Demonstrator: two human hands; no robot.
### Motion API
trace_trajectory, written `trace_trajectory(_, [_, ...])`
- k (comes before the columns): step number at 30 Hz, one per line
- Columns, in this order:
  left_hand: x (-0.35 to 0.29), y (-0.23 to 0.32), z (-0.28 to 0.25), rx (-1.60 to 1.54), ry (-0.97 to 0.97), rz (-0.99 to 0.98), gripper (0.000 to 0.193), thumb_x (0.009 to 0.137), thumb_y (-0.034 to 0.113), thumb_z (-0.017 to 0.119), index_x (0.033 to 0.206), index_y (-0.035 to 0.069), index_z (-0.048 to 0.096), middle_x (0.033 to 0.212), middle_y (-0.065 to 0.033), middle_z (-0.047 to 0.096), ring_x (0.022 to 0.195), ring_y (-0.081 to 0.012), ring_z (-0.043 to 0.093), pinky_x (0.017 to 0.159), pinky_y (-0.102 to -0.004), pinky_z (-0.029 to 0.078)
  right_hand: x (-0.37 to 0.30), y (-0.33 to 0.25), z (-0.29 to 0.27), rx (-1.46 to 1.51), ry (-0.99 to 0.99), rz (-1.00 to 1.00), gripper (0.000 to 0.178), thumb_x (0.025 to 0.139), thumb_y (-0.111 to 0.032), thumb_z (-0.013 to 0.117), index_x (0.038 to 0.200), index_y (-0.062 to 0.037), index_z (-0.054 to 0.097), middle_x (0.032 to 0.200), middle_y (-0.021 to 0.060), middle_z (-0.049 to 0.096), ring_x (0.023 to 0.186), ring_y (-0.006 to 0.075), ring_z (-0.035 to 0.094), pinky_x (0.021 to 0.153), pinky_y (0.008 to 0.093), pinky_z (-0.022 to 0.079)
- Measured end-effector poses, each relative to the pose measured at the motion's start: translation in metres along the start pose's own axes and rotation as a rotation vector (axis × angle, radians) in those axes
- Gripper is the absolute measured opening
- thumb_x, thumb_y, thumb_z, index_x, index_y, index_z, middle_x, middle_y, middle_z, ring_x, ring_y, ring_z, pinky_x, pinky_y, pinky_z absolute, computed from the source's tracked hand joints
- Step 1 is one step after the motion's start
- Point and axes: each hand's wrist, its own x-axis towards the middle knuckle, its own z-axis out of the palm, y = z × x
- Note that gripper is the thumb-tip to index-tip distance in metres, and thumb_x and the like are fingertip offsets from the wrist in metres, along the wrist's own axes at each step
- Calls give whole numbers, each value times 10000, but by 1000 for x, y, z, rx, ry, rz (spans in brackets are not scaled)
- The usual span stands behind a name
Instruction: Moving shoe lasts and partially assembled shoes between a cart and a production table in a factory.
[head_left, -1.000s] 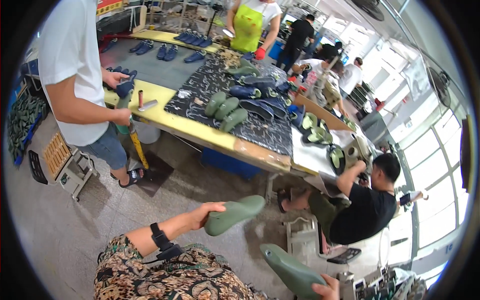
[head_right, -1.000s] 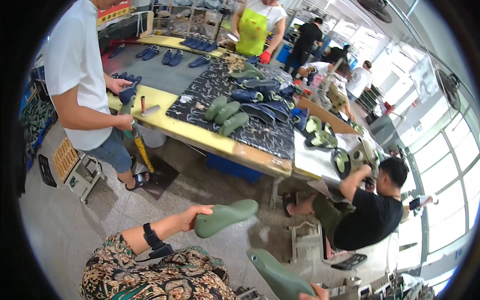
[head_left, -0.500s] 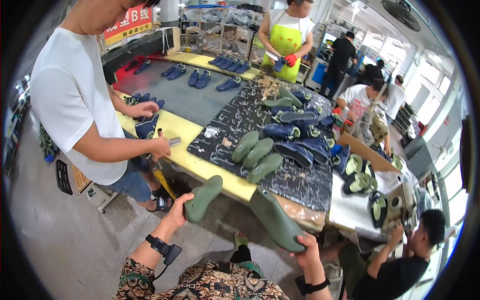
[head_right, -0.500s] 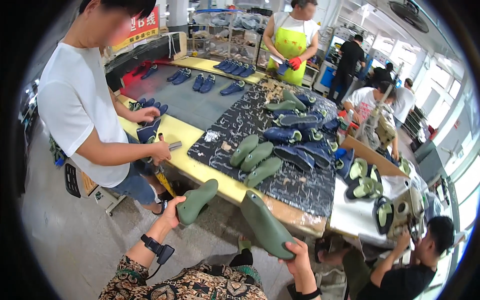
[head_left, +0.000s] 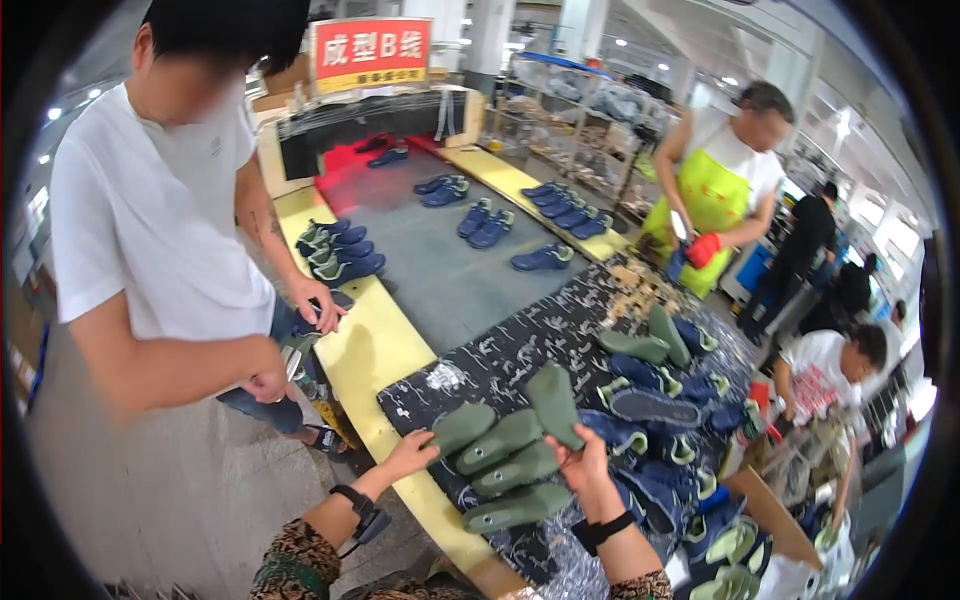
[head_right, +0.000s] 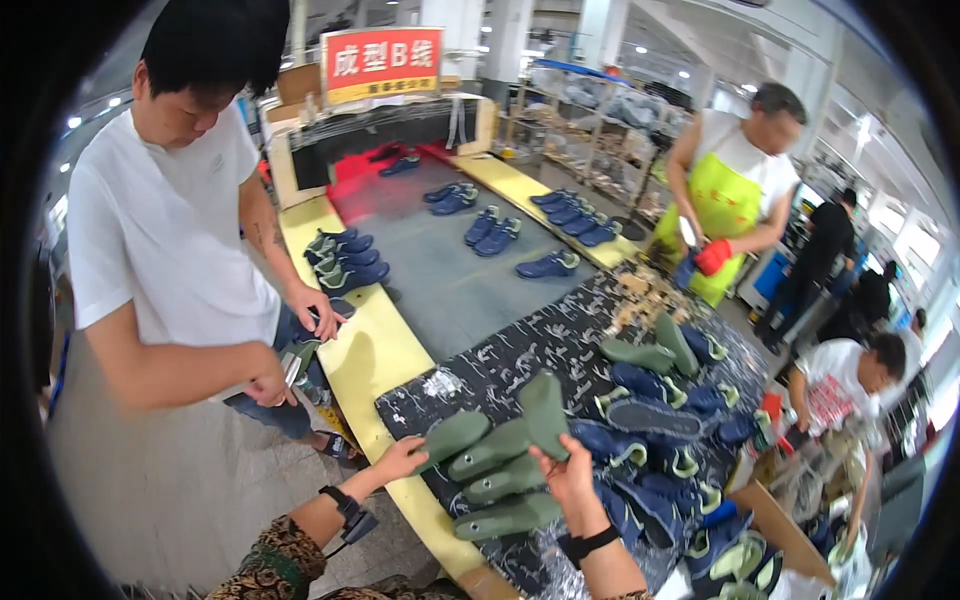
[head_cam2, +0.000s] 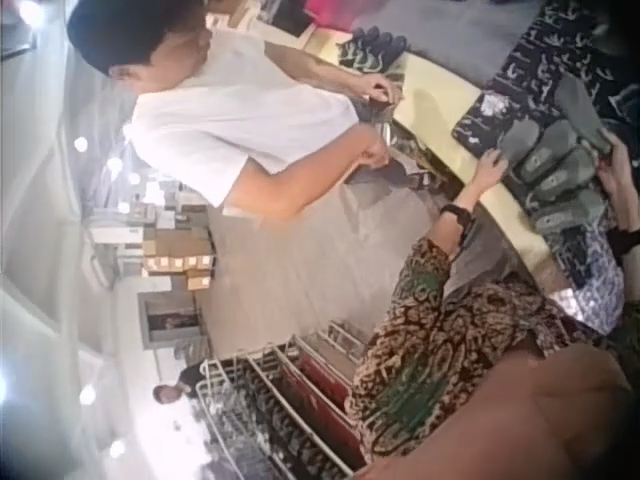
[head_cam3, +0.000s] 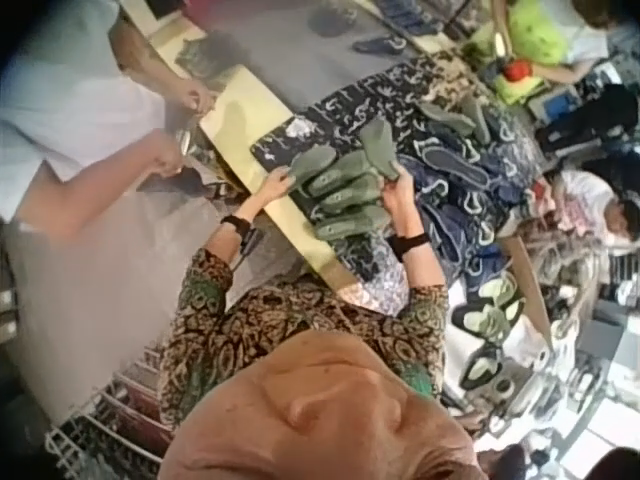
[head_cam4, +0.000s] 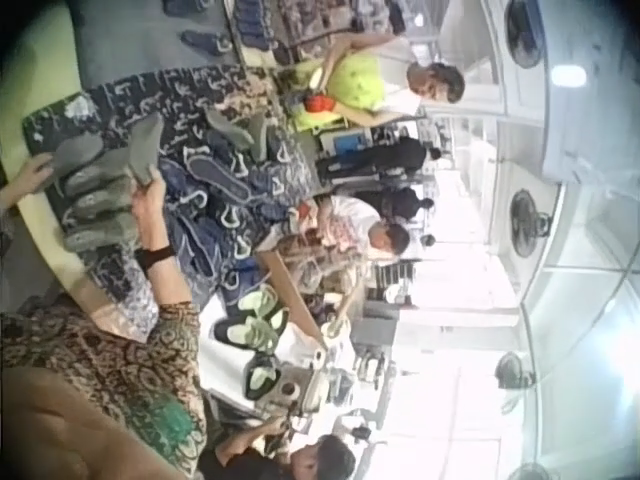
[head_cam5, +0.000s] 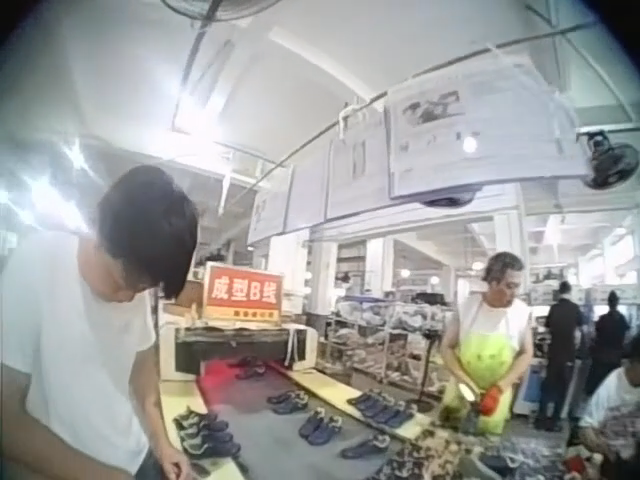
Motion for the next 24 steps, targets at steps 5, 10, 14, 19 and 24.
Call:
trace_trajectory(5, [-46,4,-37,4,37,-90,627,760,381,598,1226,2,420,1155,-215,509,1059,-319,507,862,-360,419,160,-98,1,88,-171,-260,253,802,-183,498,953,19,479,768,206,575,516,190,542,439,211,463])
trace_trajectory(10, [-144,-20,-57,-89,56,-294,541,811,339,584,1195,-17,447,1046,-139,584,938,-213,569,786,-326,459,199,-119,62,-8,-355,-128,490,904,-246,337,1226,123,334,1218,218,450,1074,254,489,876,297,430])
trace_trajectory(14, [-232,-30,-42,-269,126,-397,558,811,341,571,1199,-36,435,1009,-162,594,868,-229,576,723,-335,457,101,-42,99,-275,-537,-13,384,911,-201,404,1218,29,425,1276,182,405,1176,285,391,993,391,323])
trace_trajectory(19, [-264,-49,-37,-273,78,-398,502,809,274,565,1183,-40,451,931,-152,606,828,-228,573,687,-346,446,-21,37,117,-693,-909,170,370,838,-300,549,1084,-23,553,838,99,612,671,175,573,696,334,486])
trace_trajectory(24, [-353,-60,-48,-378,278,-325,445,811,231,553,1149,-48,475,854,-132,613,795,-204,570,668,-331,442,-129,105,161,-964,-1112,296,486,866,-367,485,1199,-17,428,1024,152,569,783,210,589,629,276,482])
